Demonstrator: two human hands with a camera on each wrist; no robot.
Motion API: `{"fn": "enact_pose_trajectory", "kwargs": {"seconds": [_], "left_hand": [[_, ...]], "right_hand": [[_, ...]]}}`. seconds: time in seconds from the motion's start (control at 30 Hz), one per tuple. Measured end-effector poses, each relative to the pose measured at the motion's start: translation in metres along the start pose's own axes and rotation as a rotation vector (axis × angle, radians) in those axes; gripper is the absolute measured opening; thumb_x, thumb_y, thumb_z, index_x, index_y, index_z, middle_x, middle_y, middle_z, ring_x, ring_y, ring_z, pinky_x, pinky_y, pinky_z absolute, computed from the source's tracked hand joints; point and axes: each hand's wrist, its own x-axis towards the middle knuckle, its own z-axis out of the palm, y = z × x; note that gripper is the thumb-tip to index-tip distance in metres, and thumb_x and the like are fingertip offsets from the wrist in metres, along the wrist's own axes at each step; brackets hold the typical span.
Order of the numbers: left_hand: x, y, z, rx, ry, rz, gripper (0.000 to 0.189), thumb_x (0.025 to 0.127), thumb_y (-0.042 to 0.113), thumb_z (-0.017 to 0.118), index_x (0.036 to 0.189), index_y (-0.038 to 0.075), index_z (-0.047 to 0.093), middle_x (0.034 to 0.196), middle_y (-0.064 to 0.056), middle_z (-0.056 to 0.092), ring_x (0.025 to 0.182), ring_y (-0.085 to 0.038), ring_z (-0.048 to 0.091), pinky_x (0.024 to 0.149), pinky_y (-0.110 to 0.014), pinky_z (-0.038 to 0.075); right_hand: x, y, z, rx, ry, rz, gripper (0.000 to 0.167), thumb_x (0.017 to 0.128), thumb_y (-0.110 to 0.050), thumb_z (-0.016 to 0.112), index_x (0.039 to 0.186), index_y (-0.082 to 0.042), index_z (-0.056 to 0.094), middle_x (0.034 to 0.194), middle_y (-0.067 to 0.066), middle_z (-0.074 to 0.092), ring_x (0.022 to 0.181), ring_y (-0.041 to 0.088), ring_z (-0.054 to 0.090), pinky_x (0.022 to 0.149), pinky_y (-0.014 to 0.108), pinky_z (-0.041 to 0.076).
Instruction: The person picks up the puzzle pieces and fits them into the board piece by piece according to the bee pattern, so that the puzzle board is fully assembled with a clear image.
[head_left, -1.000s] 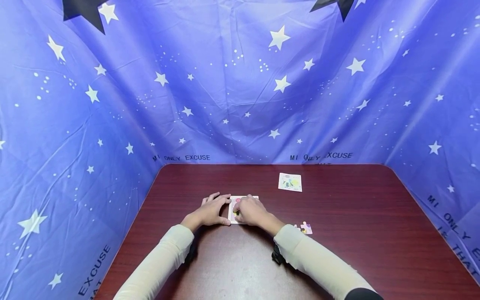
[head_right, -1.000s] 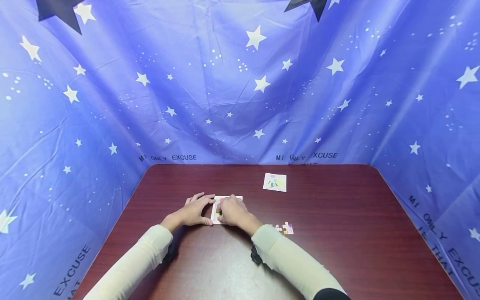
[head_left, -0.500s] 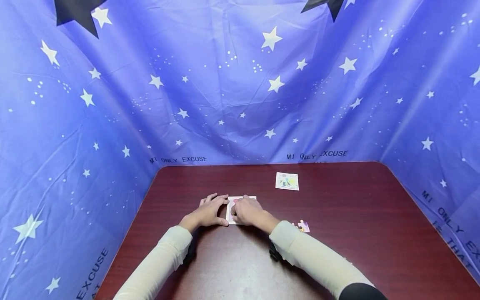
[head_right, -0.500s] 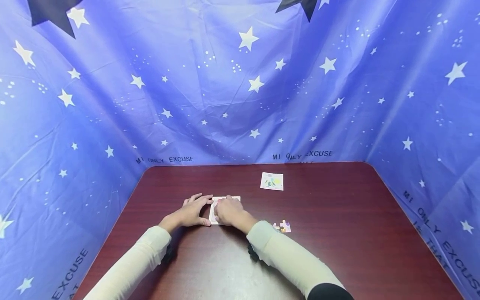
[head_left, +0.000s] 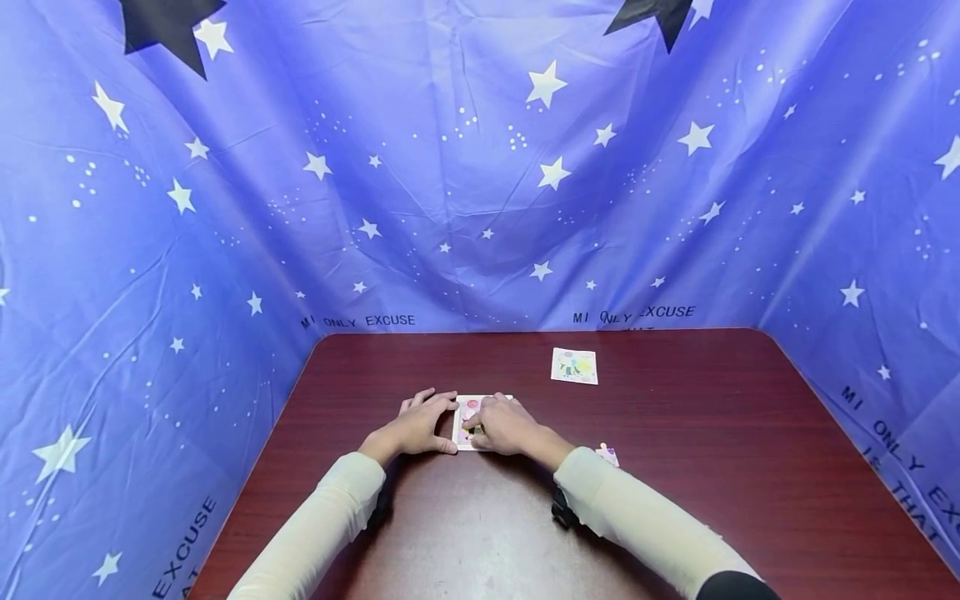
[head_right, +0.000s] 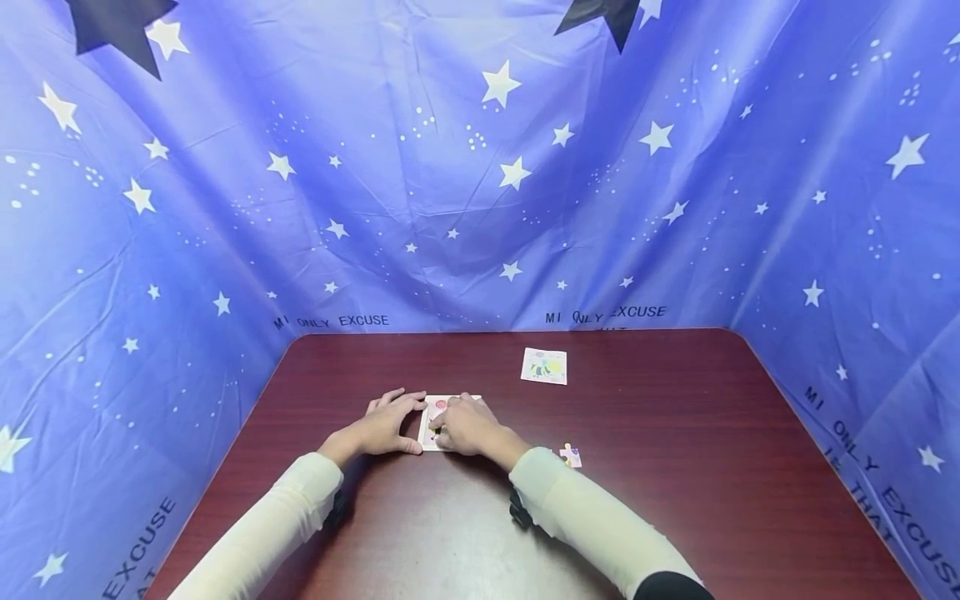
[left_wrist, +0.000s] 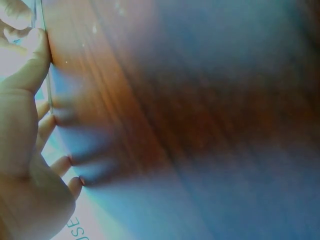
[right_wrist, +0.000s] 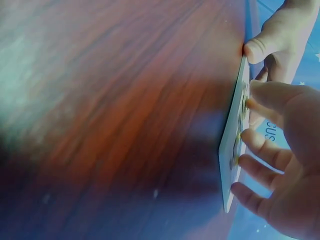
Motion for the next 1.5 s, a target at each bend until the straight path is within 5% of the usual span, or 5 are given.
{"fn": "enact_pose_trajectory", "kwargs": {"seconds": [0.2, 0.5, 1.27, 1.5], "left_hand": [[0.001, 0.0, -0.001, -0.006, -0.003, 0.003, 0.082, 0.078, 0.052, 0.082, 0.145, 0.016, 0.052, 0.163, -0.007, 0.039, 0.151, -0.047, 0.026, 0.113, -0.064, 0.026], [0.0, 0.001, -0.001, -0.012, -0.002, -0.002, 0.082, 0.078, 0.053, 0.082, 0.145, 0.016, 0.053, 0.163, -0.007, 0.04, 0.151, -0.047, 0.026, 0.114, -0.064, 0.025], [0.003, -0.001, -0.003, -0.006, 0.001, 0.002, 0.083, 0.076, 0.054, 0.084, 0.144, 0.017, 0.054, 0.163, -0.006, 0.04, 0.151, -0.046, 0.027, 0.113, -0.065, 0.026], [0.0, 0.0, -0.001, -0.003, -0.012, -0.014, 0.083, 0.077, 0.054, 0.083, 0.145, 0.017, 0.053, 0.164, -0.005, 0.039, 0.152, -0.045, 0.026, 0.114, -0.064, 0.025]], "right_hand": [[-0.008, 0.007, -0.002, 0.013, 0.001, -0.091, 0.021, 0.093, -0.033, 0.07, 0.111, -0.035, 0.08, 0.096, -0.004, 0.065, 0.095, 0.016, 0.059, 0.079, 0.036, 0.05], [-0.022, 0.015, -0.009, 0.03, -0.006, -0.173, 0.022, 0.095, -0.031, 0.068, 0.114, -0.029, 0.079, 0.113, -0.001, 0.068, 0.111, 0.018, 0.062, 0.09, 0.042, 0.052], [-0.089, 0.081, -0.026, 0.147, 0.122, -0.137, 0.026, 0.09, -0.019, 0.075, 0.115, -0.014, 0.076, 0.107, -0.002, 0.074, 0.107, 0.022, 0.064, 0.096, 0.046, 0.05], [-0.107, 0.095, -0.023, 0.134, 0.091, -0.113, 0.026, 0.089, -0.023, 0.076, 0.115, -0.018, 0.077, 0.107, -0.007, 0.073, 0.107, 0.019, 0.063, 0.094, 0.044, 0.051]]}}
